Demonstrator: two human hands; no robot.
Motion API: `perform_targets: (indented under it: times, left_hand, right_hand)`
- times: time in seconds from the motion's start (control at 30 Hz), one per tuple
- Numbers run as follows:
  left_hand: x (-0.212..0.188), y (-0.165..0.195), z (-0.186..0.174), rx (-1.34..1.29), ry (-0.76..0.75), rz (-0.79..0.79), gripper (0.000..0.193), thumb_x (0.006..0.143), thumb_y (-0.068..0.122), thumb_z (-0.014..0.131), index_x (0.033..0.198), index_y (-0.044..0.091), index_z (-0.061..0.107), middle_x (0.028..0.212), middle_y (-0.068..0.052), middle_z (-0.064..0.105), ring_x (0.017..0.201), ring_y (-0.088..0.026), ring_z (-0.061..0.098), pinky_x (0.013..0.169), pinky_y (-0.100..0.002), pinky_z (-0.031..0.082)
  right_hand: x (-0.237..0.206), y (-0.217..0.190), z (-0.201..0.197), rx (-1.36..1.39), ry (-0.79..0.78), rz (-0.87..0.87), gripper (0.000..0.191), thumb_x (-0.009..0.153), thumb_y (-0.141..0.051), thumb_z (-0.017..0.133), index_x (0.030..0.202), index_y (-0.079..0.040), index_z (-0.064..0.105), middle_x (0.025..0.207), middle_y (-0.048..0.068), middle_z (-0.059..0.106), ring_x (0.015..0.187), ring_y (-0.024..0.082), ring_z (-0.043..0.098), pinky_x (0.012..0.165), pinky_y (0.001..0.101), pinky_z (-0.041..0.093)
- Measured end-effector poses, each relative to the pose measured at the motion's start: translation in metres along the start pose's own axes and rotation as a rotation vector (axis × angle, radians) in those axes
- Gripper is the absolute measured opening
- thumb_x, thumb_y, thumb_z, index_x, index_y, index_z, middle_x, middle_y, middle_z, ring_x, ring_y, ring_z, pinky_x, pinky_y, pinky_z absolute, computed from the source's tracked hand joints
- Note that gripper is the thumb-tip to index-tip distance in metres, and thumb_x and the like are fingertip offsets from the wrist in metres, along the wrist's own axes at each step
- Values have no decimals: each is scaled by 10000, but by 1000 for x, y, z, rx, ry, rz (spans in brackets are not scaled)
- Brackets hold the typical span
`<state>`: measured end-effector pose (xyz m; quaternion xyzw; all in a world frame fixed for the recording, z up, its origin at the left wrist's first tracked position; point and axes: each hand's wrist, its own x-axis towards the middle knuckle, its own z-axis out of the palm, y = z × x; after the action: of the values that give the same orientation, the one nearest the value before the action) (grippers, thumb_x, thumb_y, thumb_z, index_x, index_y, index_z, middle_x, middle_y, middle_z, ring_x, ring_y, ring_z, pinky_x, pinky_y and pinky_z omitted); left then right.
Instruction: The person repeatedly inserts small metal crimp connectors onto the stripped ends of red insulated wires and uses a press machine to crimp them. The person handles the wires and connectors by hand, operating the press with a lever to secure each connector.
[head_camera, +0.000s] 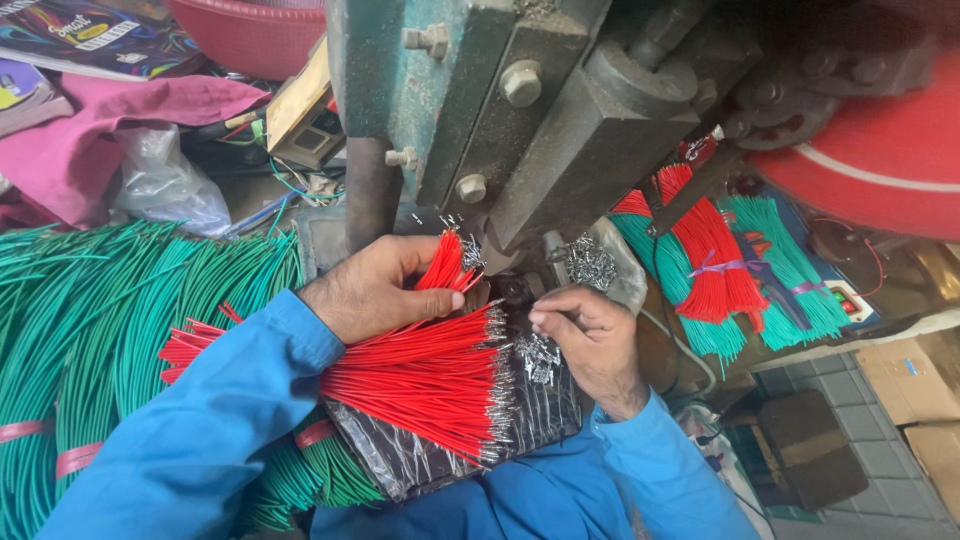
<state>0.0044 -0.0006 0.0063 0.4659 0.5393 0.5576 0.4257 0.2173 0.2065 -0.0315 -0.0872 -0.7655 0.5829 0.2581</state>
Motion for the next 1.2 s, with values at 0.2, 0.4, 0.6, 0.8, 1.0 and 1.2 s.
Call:
perform_targets:
  times: [0.2, 0.4, 0.6, 0.8, 1.0, 1.2]
  left_hand:
    - [0, -1, -2, 110, -17, 149, 200, 978, 102, 656, 1159, 19, 672, 969, 19, 714, 897, -21, 607, 789, -225, 544]
    - [1, 1, 0, 180, 31, 36, 173, 950, 149, 652, 1081, 37, 671, 799, 33, 652, 698, -35, 549, 604, -257, 507]
    - [-1, 7, 1, 217, 51, -3, 179, 942, 163, 650, 1083, 55, 668, 746, 28, 633, 606, -45, 543, 543, -269, 497]
    - [0, 6, 2, 170, 45, 38, 188, 957, 156, 642, 1104, 43, 667, 769, 36, 632, 651, -35, 544, 567, -257, 493]
    - [0, 1, 0, 115, 4, 92, 201, 955, 121, 636, 1135, 33, 654, 867, 41, 673, 774, -16, 568, 665, -236, 527]
    - [1, -1, 0, 141, 15, 92, 191, 954, 114, 646, 1124, 30, 660, 861, 27, 667, 773, -25, 565, 666, -241, 525]
  right_hand:
    - [18, -14, 26, 118, 16, -26, 134, 975, 33, 631, 1099, 70, 668, 1054, 140, 768, 980, 197, 755, 921, 310, 623]
    - [27, -17, 42, 52, -27, -37, 121, 1020, 14, 619, 1129, 56, 651, 1047, 131, 752, 977, 138, 700, 898, 268, 553]
    - [31, -1, 37, 63, -10, 28, 106, 992, -4, 683, 1070, 62, 711, 977, 99, 751, 889, 107, 679, 824, 250, 553]
    - [35, 9, 36, 122, -32, 57, 109, 969, -29, 693, 1044, 50, 702, 956, 96, 764, 869, 113, 710, 803, 242, 576]
    - [35, 9, 34, 106, -36, 55, 104, 978, -41, 700, 1033, 47, 706, 940, 91, 761, 858, 112, 704, 798, 237, 570]
    - [34, 7, 34, 132, -36, 51, 108, 977, -39, 699, 1046, 43, 707, 958, 80, 755, 881, 103, 693, 823, 233, 567]
